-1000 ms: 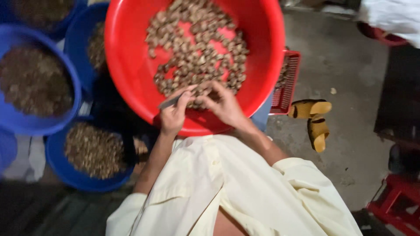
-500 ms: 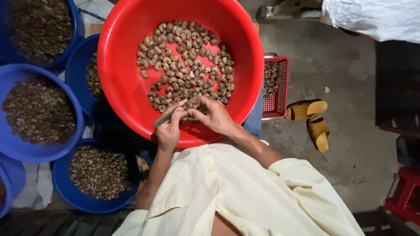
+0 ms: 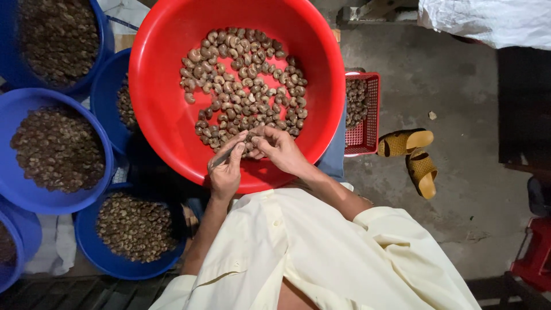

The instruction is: Manually processing nuts by peeling or cracking them with a small metal tool

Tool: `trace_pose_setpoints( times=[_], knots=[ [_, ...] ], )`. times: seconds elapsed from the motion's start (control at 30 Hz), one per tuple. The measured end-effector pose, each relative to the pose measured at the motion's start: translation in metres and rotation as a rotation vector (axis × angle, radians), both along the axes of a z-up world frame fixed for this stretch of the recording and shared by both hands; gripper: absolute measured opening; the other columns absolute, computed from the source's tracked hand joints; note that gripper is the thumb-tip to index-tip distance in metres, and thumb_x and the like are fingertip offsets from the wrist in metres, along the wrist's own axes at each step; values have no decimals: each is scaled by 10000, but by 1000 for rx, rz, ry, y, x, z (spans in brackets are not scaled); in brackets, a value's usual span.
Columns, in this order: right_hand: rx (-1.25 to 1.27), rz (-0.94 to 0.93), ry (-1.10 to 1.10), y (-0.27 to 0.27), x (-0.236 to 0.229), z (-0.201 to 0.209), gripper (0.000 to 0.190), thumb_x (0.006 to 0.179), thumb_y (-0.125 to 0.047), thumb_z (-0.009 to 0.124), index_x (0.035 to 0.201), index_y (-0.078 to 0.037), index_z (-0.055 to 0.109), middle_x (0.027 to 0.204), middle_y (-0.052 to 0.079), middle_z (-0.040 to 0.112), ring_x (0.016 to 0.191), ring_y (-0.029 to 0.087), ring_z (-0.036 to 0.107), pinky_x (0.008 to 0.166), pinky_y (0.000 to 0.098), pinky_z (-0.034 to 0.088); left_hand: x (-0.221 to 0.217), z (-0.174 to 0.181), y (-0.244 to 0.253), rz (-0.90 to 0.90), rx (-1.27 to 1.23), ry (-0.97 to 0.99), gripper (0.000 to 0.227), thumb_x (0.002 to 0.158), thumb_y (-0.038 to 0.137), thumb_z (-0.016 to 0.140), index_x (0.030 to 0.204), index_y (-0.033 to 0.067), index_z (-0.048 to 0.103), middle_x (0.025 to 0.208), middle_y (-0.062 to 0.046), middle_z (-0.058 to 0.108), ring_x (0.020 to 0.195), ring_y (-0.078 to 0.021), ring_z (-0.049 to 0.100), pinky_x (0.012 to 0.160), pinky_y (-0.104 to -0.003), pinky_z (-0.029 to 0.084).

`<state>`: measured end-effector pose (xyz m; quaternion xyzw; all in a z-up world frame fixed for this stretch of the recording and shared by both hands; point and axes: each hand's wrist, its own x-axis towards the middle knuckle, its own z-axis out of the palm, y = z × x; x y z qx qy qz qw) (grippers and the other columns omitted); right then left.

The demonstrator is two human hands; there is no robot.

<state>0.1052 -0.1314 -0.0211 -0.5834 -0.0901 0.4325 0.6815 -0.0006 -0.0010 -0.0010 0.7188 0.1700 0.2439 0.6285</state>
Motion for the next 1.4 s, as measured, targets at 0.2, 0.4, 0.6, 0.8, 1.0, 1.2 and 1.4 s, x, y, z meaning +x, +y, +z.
trace_pose_setpoints(
  times=[0.2, 0.4, 0.6, 0.8, 1.0, 1.2, 1.4],
  knots=[
    [37, 33, 49, -1, 3, -1, 316, 1057, -151, 536, 1284, 46, 632, 977, 221, 748, 836, 233, 776, 741, 372, 666, 2, 13, -4, -6, 4, -9, 189, 1042, -15, 593, 1180, -96, 694, 1224, -272, 709, 1189, -360, 669, 972, -484, 570],
    [66, -8, 231, 3, 0, 5, 375, 1066, -136, 507, 1355, 97, 557, 986, 245, 748, 828, 228, 775, 759, 369, 675, 1, 17, -1, -22, 12, -5, 180, 1048, -1, 586, 1162, -91, 691, 1210, -273, 713, 1187, -355, 670, 993, -497, 552],
    [100, -18, 341, 2, -5, -6, 370, 1070, -183, 496, 1359, 38, 561, 968, 228, 761, 813, 210, 783, 736, 353, 681, -6, -18, 0, 61, 80, 12, 173, 1046, 18, 604, 1131, -71, 725, 1141, -252, 749, 1120, -355, 709, 959, -470, 564],
    [98, -31, 340, 0, -5, -23, 325, 1090, -214, 484, 1322, -5, 574, 983, 246, 759, 825, 255, 790, 756, 407, 678, -3, -12, -3, 73, 48, 30, 177, 1035, 22, 620, 1134, -46, 750, 1110, -236, 758, 1103, -340, 717, 939, -468, 580],
    [72, 9, 296, -1, -1, -5, 322, 1089, -172, 458, 1348, -11, 561, 977, 193, 758, 844, 201, 789, 768, 352, 677, -1, -21, -4, -14, -290, -198, 182, 1061, -25, 570, 1193, -110, 662, 1222, -230, 702, 944, -195, 684, 734, -368, 647],
    [85, -16, 222, -1, -2, 4, 295, 1080, -121, 485, 1309, 41, 577, 988, 226, 747, 855, 213, 782, 766, 364, 684, 6, 1, -3, -40, -340, -231, 186, 1055, -39, 566, 1190, -137, 647, 1139, -225, 713, 876, -166, 661, 682, -347, 637],
    [26, -140, -33, -25, 11, 15, 288, 1045, -135, 583, 1273, 39, 615, 916, 245, 719, 793, 266, 769, 738, 405, 683, 2, -15, -8, 44, -275, -136, 173, 1066, 21, 590, 1173, -78, 684, 1136, -246, 737, 1058, -313, 717, 851, -460, 631]
  ],
)
